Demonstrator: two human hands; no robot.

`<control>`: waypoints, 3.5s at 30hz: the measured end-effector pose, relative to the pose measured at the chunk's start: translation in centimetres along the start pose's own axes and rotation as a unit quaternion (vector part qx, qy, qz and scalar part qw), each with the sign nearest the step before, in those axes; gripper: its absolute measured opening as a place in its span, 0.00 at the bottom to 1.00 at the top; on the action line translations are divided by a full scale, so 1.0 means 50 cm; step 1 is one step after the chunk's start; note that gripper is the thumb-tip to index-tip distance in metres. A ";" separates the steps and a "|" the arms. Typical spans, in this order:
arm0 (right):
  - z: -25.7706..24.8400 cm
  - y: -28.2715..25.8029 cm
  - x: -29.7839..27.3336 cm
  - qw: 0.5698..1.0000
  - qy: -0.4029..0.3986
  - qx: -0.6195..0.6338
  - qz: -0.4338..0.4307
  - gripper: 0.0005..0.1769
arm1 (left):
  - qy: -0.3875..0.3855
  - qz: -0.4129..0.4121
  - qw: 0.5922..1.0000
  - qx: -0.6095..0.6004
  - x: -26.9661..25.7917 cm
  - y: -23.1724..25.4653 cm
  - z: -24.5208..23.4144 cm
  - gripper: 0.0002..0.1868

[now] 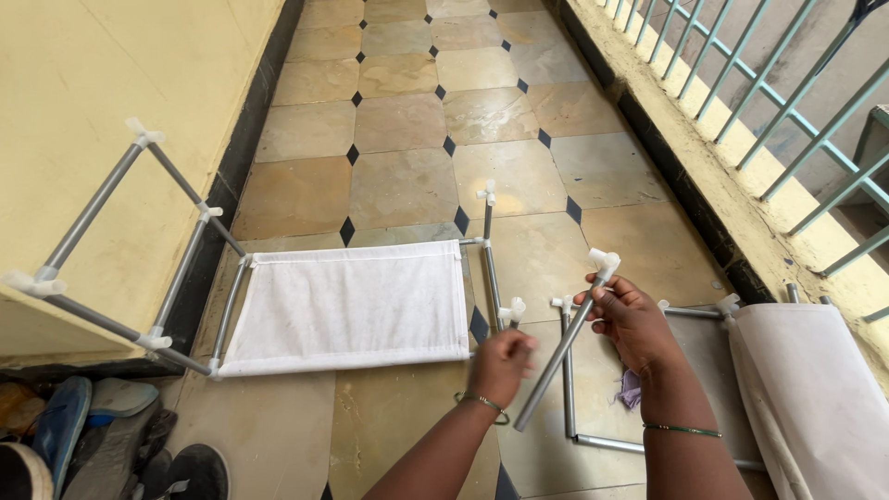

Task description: The person assembles a shoe rack by fitting metal tubes into plastic joints and sliding white fabric onto the tubes.

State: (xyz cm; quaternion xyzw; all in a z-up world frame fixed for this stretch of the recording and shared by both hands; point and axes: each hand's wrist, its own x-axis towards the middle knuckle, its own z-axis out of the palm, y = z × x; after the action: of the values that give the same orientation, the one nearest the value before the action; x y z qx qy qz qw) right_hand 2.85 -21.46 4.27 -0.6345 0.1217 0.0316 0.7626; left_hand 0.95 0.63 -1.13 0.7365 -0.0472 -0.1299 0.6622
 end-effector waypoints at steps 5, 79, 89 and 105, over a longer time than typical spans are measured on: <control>-0.014 -0.004 0.011 0.993 0.110 0.022 -0.030 0.12 | 0.207 0.147 0.945 0.208 0.019 0.036 -0.027 0.23; -0.088 0.262 0.158 0.996 0.076 0.009 0.046 0.28 | -0.002 0.155 0.968 0.196 0.022 0.000 0.001 0.09; -0.055 0.164 0.125 0.989 0.047 0.134 -0.038 0.18 | -0.002 0.146 0.971 0.190 0.024 -0.006 0.005 0.09; -0.042 0.116 0.108 0.966 0.058 0.245 -0.063 0.10 | -0.087 0.061 0.987 0.119 0.013 -0.004 -0.028 0.30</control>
State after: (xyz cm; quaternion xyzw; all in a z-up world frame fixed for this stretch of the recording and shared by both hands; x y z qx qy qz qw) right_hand 6.61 -22.95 -2.86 -0.4353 0.1294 -0.0843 0.8869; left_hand 1.92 1.81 -1.28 0.7917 -0.1649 -0.1464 0.5697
